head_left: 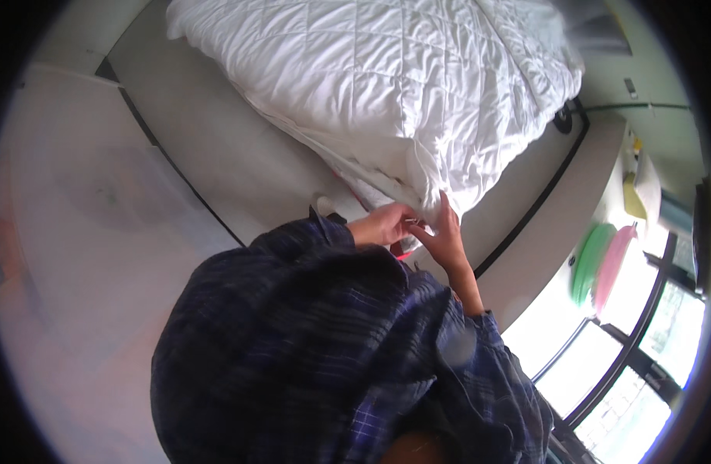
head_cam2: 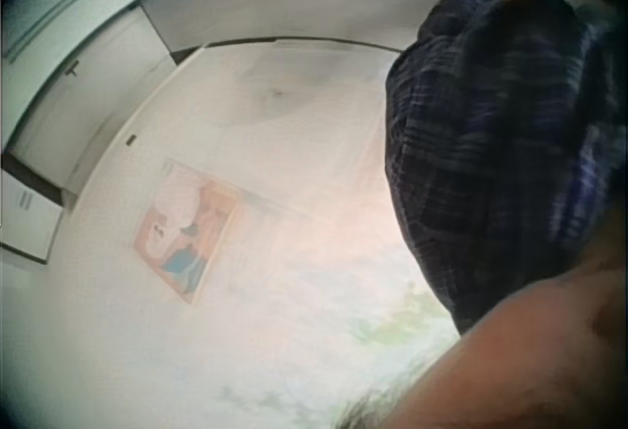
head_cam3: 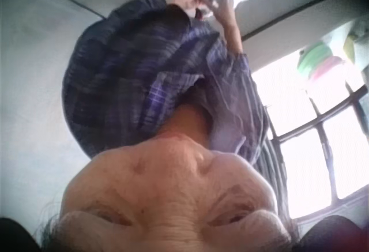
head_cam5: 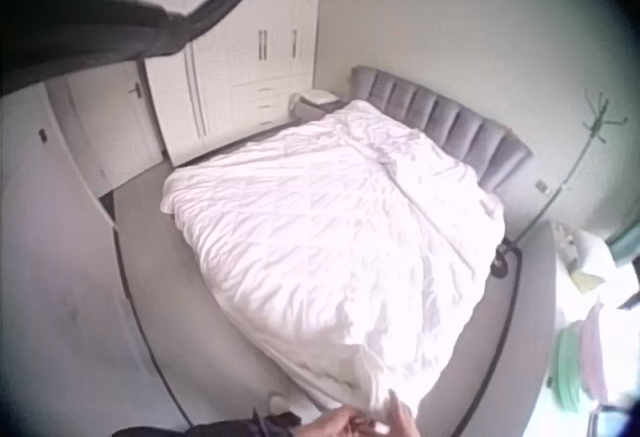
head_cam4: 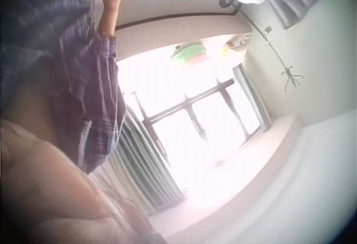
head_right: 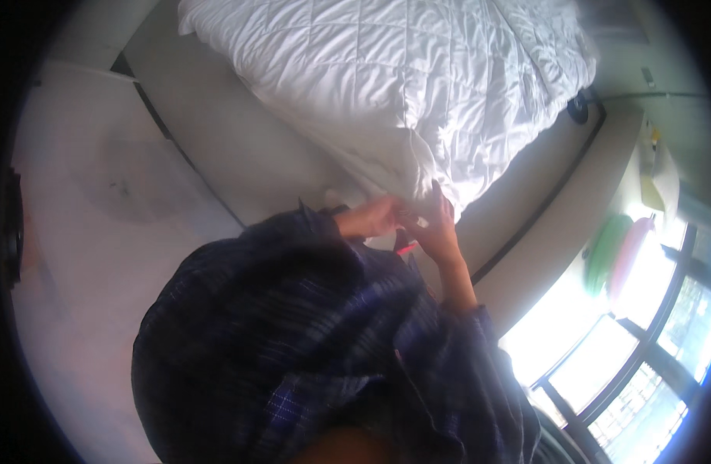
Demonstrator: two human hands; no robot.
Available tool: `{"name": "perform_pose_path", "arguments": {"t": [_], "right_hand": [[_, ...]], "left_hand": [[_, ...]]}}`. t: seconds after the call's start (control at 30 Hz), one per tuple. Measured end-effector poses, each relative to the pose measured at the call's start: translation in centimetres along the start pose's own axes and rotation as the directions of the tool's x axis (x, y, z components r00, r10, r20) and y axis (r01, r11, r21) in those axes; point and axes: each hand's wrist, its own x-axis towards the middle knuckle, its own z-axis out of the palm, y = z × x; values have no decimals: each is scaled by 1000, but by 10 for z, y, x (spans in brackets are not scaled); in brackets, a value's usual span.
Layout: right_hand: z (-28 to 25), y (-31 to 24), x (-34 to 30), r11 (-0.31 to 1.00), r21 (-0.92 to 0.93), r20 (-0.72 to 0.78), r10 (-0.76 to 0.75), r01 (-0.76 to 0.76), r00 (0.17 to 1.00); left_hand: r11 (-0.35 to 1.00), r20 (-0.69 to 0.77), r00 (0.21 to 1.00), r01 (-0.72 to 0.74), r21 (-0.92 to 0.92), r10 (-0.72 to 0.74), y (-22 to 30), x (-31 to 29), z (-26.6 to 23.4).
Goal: The person uses scissors to cut a seam on a white quilted comforter, then ties the edges together by hand. The person then folds the comforter on the bed.
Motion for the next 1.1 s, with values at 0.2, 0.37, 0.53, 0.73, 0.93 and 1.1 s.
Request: {"name": "perform_pose_path", "arguments": {"t": [0.2, 0.37, 0.53, 0.73, 0.93, 1.1], "right_hand": [[49, 20, -10, 986, -152, -140, 46, -68, 989], [33, 36, -25, 998, -58, -315, -35, 18, 949], [-3, 19, -28, 988, -118, -486, 27, -95, 874], [-33, 44, -12, 790, 447, -535, 612, -420, 582], [-30, 53, 23, 694, 631, -535, 713, -347, 454], [-26, 47, 43, 656, 666, -551, 753, -354, 359]], "left_hand": [[977, -423, 891, 207, 58, -164, 13, -42, 12], [973, -488, 864, 204, 112, -126, 24, -38, -29], [945, -460, 853, -105, 309, 245, 128, -26, -224], [883, -709, 663, -452, -123, 240, 284, 22, -236], [911, -784, 584, -407, -59, 211, 393, 19, -263], [948, -825, 510, -305, 93, 245, 437, 12, -292]]}}
